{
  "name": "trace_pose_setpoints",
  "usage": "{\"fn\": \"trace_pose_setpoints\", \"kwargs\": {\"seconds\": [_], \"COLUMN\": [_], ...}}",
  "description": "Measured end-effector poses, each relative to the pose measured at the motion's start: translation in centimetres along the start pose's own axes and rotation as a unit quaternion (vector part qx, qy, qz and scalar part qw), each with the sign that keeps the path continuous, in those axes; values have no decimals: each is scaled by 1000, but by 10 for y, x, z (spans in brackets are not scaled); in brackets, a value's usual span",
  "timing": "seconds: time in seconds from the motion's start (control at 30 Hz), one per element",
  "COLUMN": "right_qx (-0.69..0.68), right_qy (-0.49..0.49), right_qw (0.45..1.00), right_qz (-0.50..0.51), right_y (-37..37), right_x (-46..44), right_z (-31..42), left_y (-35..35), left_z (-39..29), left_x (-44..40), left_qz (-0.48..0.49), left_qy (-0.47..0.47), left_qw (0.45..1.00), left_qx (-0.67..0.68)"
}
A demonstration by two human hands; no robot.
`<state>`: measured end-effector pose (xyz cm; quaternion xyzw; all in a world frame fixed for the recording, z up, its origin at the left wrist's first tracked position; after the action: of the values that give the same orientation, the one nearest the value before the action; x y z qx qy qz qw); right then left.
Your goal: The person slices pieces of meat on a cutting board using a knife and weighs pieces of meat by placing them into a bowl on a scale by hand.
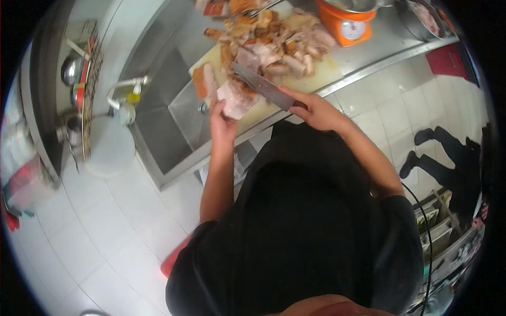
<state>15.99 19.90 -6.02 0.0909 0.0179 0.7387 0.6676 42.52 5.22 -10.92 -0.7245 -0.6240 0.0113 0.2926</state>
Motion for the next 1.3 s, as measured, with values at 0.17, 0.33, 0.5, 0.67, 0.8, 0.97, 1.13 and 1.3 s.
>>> {"fn": "trace_pose_setpoints", "kwargs": {"seconds": [0.17, 0.33, 0.5, 0.67, 0.8, 0.97, 1.13, 1.3], "right_qx": [-16, 8, 1, 2, 2, 16, -15, 15], "right_qy": [-100, -99, -88, -119, -127, -52, -174, -135], "right_qw": [993, 990, 985, 981, 976, 967, 972, 973], "right_qz": [-52, -97, -147, -155, -175, -249, -155, -185], "right_y": [63, 88, 92, 104, 110, 109, 115, 112], "right_x": [55, 95, 123, 147, 159, 171, 178, 164], "right_z": [-1, -4, -6, -9, -16, -46, -30, -38], "left_y": [-103, -248, -406, -499, -518, -512, -520, -507], "left_z": [-25, -56, -70, -19, 29, 67, 54, 70], "left_x": [-41, -90, -86, -108, -135, -132, -113, -163], "left_qz": [26, 166, 255, 308, 299, 395, 341, 410], "left_qy": [35, -99, -272, -410, -419, -360, -347, -436], "left_qw": [998, 964, 821, 598, 496, 535, 479, 511], "left_qx": [-34, -181, -433, -616, -699, -654, -731, -618]}}
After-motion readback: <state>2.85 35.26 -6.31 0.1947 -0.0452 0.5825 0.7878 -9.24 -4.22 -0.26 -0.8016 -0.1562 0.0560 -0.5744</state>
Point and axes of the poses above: each hand's wrist, its own x-axis away from the middle knuckle, its own y-axis out of the back of the hand, z = x × y, the point moved 7 cm from there along -x, towards the middle knuckle, and after that the axes turned 5 degrees about -y, right-handed, at the moved point
